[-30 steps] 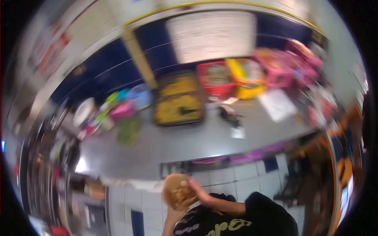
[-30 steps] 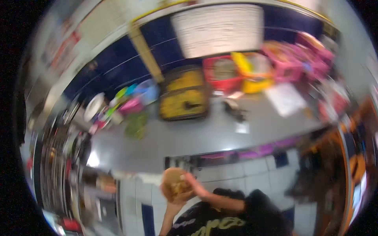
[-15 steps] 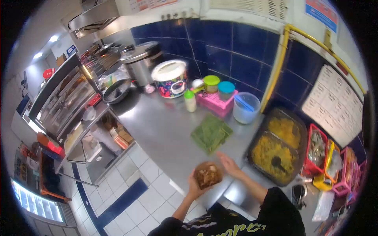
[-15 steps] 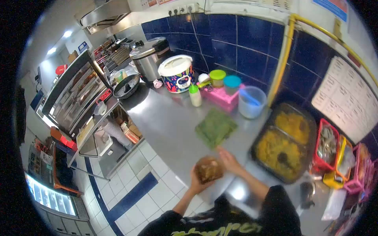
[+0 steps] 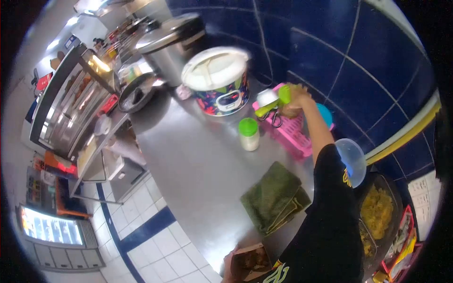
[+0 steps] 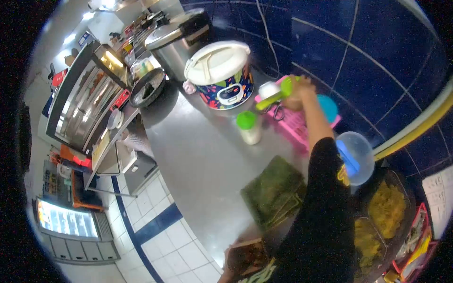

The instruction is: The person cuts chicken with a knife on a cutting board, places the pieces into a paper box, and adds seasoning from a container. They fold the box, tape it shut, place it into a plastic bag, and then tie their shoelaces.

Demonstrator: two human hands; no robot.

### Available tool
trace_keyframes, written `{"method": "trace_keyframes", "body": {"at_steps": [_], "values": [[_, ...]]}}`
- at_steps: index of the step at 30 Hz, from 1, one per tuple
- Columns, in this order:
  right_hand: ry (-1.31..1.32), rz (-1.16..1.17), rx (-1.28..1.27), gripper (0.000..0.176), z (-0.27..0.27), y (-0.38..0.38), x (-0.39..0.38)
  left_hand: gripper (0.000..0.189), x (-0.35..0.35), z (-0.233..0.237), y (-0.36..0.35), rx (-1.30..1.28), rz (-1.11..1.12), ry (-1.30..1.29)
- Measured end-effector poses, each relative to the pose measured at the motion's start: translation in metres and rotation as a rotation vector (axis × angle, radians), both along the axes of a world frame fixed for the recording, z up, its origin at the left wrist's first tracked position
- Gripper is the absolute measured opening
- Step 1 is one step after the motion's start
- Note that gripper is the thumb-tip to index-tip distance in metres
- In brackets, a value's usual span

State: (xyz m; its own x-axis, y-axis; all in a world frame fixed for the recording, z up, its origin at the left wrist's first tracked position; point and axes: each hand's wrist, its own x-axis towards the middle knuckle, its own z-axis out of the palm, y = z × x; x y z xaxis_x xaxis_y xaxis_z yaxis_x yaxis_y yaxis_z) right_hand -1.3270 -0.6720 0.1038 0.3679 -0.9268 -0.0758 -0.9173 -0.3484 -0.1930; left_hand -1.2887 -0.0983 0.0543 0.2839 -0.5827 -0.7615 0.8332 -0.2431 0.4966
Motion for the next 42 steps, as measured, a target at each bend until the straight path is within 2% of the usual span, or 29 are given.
{"method": "trace_keyframes", "body": {"at_steps": [2, 3, 5, 6, 8, 12, 13, 14, 15, 16, 17, 18, 19, 20, 22, 23, 24, 25, 27, 28, 30, 31, 32, 34, 35, 37, 38, 40, 42], "values": [[0.073, -0.01, -0.072, 0.106, 0.002, -0.009, 0.0, 0.045, 0.006, 0.038, -0.02, 0.087, -0.727, -0.591], [0.071, -0.002, -0.065, 0.106, -0.009, -0.014, -0.003, 0.045, 0.004, 0.036, -0.019, 0.096, -0.721, -0.589], [0.049, -0.038, -0.011, 0.111, -0.019, -0.024, -0.007, 0.046, -0.002, 0.029, -0.014, -0.447, -0.025, 0.437], [0.029, -0.029, -0.028, 0.111, -0.012, -0.019, -0.007, 0.046, -0.005, 0.029, -0.013, -0.465, -0.024, 0.415], [-0.085, -0.113, 0.041, 0.111, -0.005, 0.005, -0.009, 0.044, -0.011, 0.032, -0.014, -0.418, -0.108, 0.196], [-0.151, -0.205, -0.115, 0.107, 0.003, 0.03, -0.006, 0.042, -0.016, 0.037, -0.004, -0.261, -0.235, -0.231], [-0.238, -0.202, -0.3, 0.105, 0.008, 0.034, -0.006, 0.042, -0.017, 0.028, 0.001, -0.26, -0.226, -0.231], [-0.316, -0.196, -0.485, 0.104, 0.016, 0.041, -0.011, 0.048, -0.015, 0.01, 0.003, -0.19, -0.146, -0.073], [-0.308, -0.152, -0.582, 0.101, 0.027, 0.044, -0.018, 0.054, -0.012, -0.009, 0.008, -0.12, -0.069, 0.091], [-0.294, -0.148, -0.587, 0.101, 0.044, 0.059, -0.026, 0.054, -0.002, -0.031, 0.019, -0.124, -0.069, 0.105], [-0.343, -0.064, -0.587, 0.1, 0.07, 0.078, -0.032, 0.066, 0.018, -0.055, 0.035, -0.226, -0.57, -0.682], [-0.388, 0.021, -0.588, 0.099, 0.096, 0.099, -0.039, 0.091, 0.037, -0.076, 0.051, -0.317, -1.041, -1.488], [-0.398, 0.103, -0.53, 0.101, 0.12, 0.127, -0.047, 0.095, 0.061, -0.098, 0.069, -0.265, -0.98, -1.427], [-0.435, 0.206, -0.578, 0.103, 0.13, 0.153, -0.054, 0.1, 0.081, -0.108, 0.085, -0.213, -0.92, -1.363], [-0.582, 0.423, -0.538, 0.103, 0.15, 0.219, -0.059, 0.09, 0.092, 0.02, 0.062, -0.259, -0.673, -1.556], [-0.632, 0.524, -0.307, 0.102, 0.162, 0.257, -0.063, 0.097, 0.098, 0.053, 0.056, -0.309, -0.584, -1.441], [-0.578, 0.613, -0.242, 0.104, 0.164, 0.295, -0.064, 0.104, 0.104, 0.076, 0.049, -0.356, -0.504, -1.324], [-0.641, 0.626, -0.071, 0.107, 0.153, 0.329, -0.065, 0.104, 0.107, 0.095, 0.04, -0.362, -0.522, -1.309], [-0.65, 0.705, 0.235, 0.112, 0.139, 0.408, -0.063, 0.113, 0.115, 0.116, 0.028, -0.714, -0.542, -1.094], [-0.665, 0.754, 0.271, 0.112, 0.123, 0.445, -0.059, 0.113, 0.119, 0.113, 0.03, -0.722, -0.566, -1.08], [-0.675, 0.725, 0.545, 0.116, 0.109, 0.506, -0.057, 0.12, 0.127, 0.102, 0.024, -0.817, -1.035, -0.728], [-0.714, 0.742, 0.628, 0.119, 0.101, 0.523, -0.055, 0.121, 0.126, 0.101, 0.024, -0.854, -1.175, -0.545], [-0.721, 0.709, 0.612, 0.119, 0.09, 0.539, -0.054, 0.121, 0.125, 0.091, 0.029, -0.87, -1.207, -0.532], [-0.56, 0.52, 0.958, 0.101, 0.069, 0.558, -0.045, 0.12, 0.138, 0.072, 0.041, -0.841, -1.322, -0.27], [-0.571, 0.487, 0.954, 0.101, 0.062, 0.56, -0.036, 0.12, 0.146, 0.073, 0.039, -0.847, -1.349, -0.25], [-0.634, 0.402, 0.998, 0.074, 0.05, 0.566, -0.025, 0.119, 0.154, 0.071, 0.044, -0.861, -1.407, -0.163], [-0.62, 0.378, 1.014, 0.074, 0.057, 0.571, -0.019, 0.119, 0.16, 0.07, 0.045, -0.866, -1.403, -0.13], [-0.632, 0.373, 0.779, 0.055, 0.073, 0.57, -0.003, 0.117, 0.176, 0.071, 0.034, -0.937, -1.515, -0.122], [-0.707, 0.318, 0.72, 0.054, 0.082, 0.576, 0.01, 0.116, 0.192, 0.076, 0.029, -0.926, -1.527, -0.11]]}}
